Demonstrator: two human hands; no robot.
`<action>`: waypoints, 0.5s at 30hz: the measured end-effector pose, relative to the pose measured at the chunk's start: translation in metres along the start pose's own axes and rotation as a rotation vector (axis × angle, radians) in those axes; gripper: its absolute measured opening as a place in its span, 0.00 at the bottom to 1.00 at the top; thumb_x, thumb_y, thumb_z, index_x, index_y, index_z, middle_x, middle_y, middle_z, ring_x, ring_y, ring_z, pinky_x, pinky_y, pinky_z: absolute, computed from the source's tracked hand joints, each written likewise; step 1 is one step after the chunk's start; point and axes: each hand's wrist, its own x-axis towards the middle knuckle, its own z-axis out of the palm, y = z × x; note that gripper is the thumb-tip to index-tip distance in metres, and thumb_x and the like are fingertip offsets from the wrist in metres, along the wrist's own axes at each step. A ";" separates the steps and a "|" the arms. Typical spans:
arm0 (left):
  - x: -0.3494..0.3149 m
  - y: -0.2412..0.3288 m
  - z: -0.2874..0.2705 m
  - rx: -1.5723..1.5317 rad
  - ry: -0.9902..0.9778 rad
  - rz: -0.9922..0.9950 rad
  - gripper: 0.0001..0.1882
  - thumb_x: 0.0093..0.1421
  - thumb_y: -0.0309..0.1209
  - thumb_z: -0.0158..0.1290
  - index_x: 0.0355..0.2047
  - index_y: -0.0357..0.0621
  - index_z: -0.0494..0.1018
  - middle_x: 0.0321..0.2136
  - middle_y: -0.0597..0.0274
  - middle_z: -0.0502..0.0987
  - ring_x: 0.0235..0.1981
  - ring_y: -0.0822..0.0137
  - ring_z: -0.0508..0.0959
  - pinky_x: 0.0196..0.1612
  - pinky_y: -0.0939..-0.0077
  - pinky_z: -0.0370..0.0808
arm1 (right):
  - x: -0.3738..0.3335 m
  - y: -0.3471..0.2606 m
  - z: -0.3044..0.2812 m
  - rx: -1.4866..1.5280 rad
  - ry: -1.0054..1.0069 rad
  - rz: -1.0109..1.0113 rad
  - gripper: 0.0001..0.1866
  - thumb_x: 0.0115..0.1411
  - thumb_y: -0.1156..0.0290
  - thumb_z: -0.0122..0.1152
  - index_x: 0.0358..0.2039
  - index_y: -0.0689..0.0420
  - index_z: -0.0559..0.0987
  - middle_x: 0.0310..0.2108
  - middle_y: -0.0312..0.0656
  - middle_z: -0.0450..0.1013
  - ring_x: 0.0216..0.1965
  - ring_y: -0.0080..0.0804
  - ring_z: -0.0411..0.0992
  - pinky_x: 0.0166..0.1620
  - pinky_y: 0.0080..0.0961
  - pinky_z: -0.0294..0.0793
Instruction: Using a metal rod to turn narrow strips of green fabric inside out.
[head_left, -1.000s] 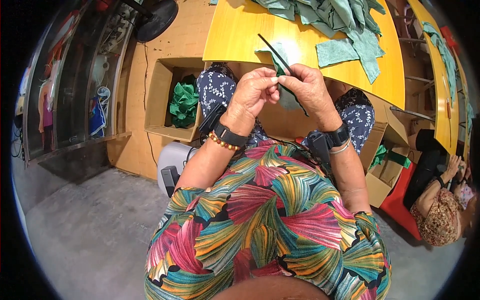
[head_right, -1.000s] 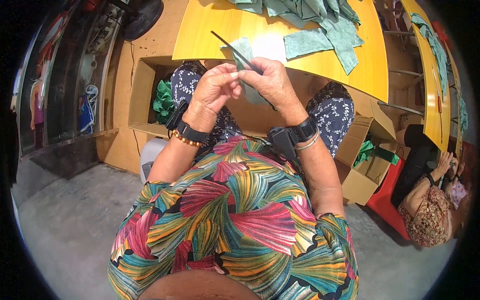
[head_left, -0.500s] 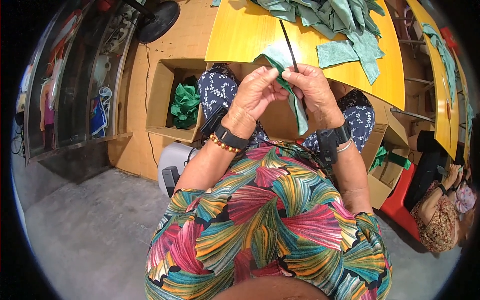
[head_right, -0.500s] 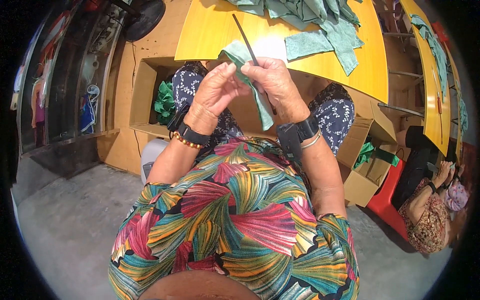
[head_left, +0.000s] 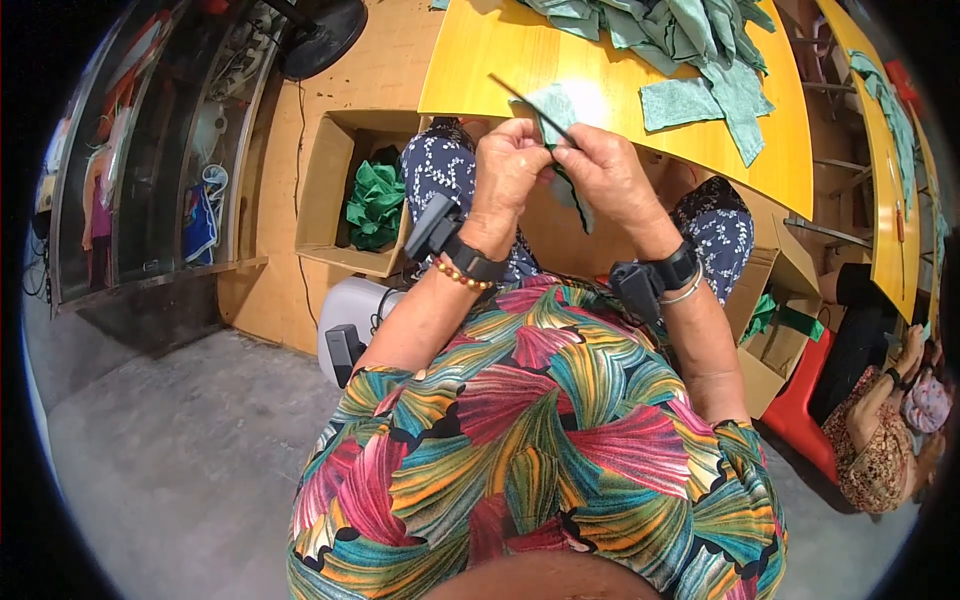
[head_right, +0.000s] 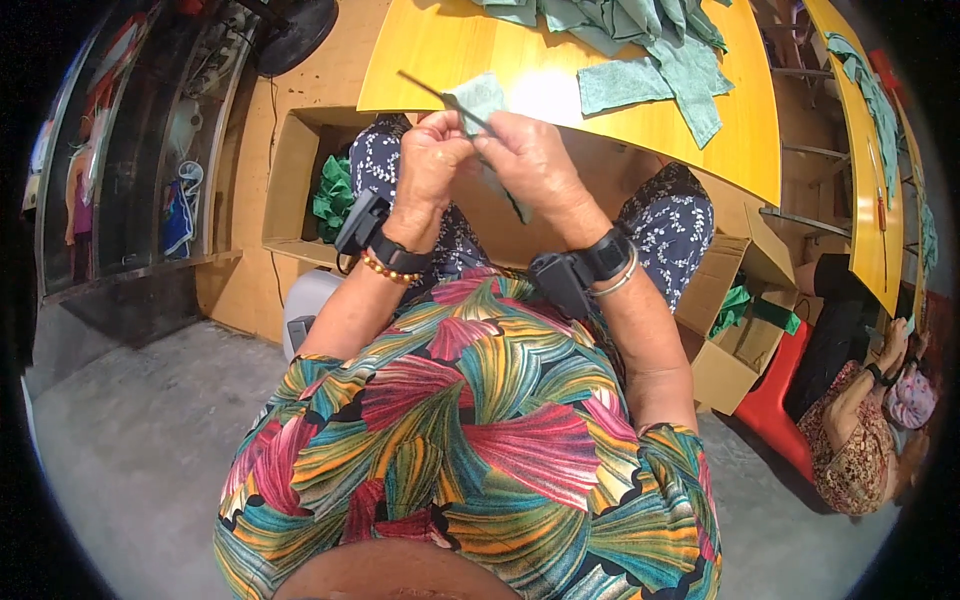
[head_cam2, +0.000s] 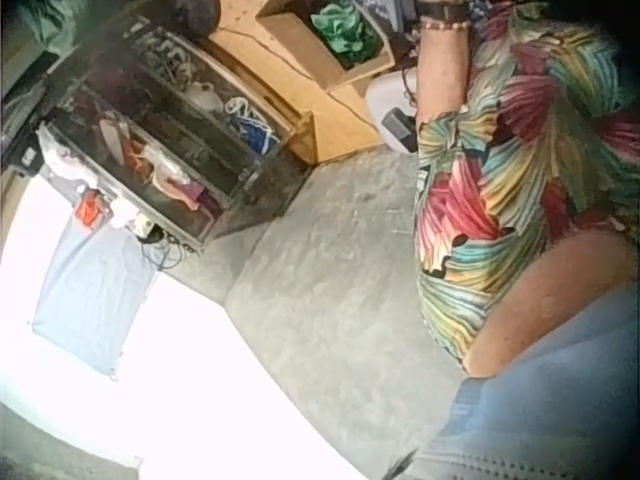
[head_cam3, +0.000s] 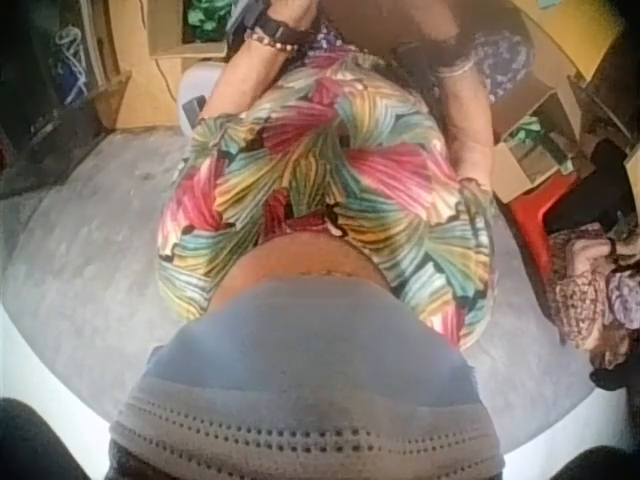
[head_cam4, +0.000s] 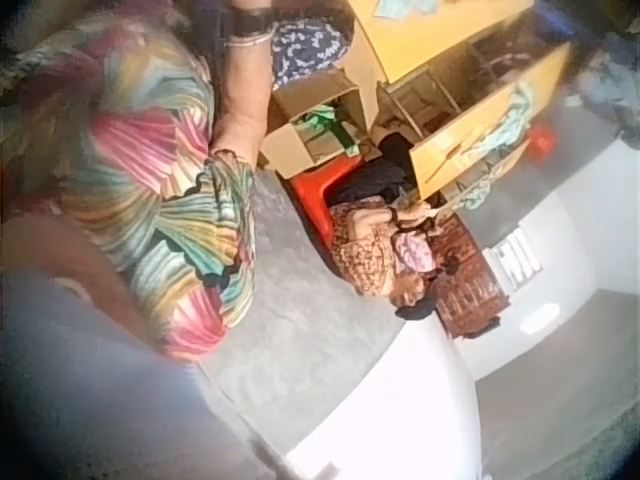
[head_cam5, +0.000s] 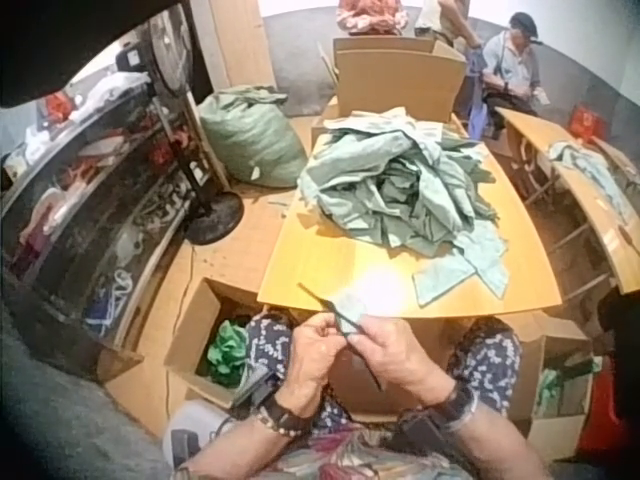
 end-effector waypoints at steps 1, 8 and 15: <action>0.001 -0.006 0.000 0.000 0.001 0.000 0.03 0.46 0.17 0.48 0.23 0.36 0.69 0.16 0.66 0.71 0.16 0.76 0.71 0.18 0.86 0.68 | 0.002 -0.002 0.005 -0.173 0.048 -0.110 0.10 0.54 0.70 0.54 0.25 0.64 0.69 0.17 0.36 0.62 0.22 0.22 0.63 0.25 0.24 0.62; 0.005 -0.004 -0.017 -0.467 -0.031 -0.318 0.05 0.49 0.23 0.52 0.27 0.44 0.68 0.20 0.65 0.72 0.19 0.68 0.72 0.25 0.68 0.70 | 0.007 -0.003 0.004 0.111 0.040 0.088 0.10 0.51 0.68 0.52 0.22 0.62 0.68 0.21 0.53 0.66 0.26 0.53 0.67 0.28 0.39 0.65; 0.002 -0.010 -0.032 -0.876 -0.457 -0.462 0.02 0.53 0.26 0.50 0.25 0.44 0.68 0.20 0.65 0.72 0.21 0.67 0.72 0.27 0.68 0.69 | 0.012 0.000 0.011 0.046 0.131 0.040 0.10 0.52 0.67 0.52 0.24 0.62 0.69 0.21 0.54 0.66 0.24 0.50 0.67 0.28 0.34 0.66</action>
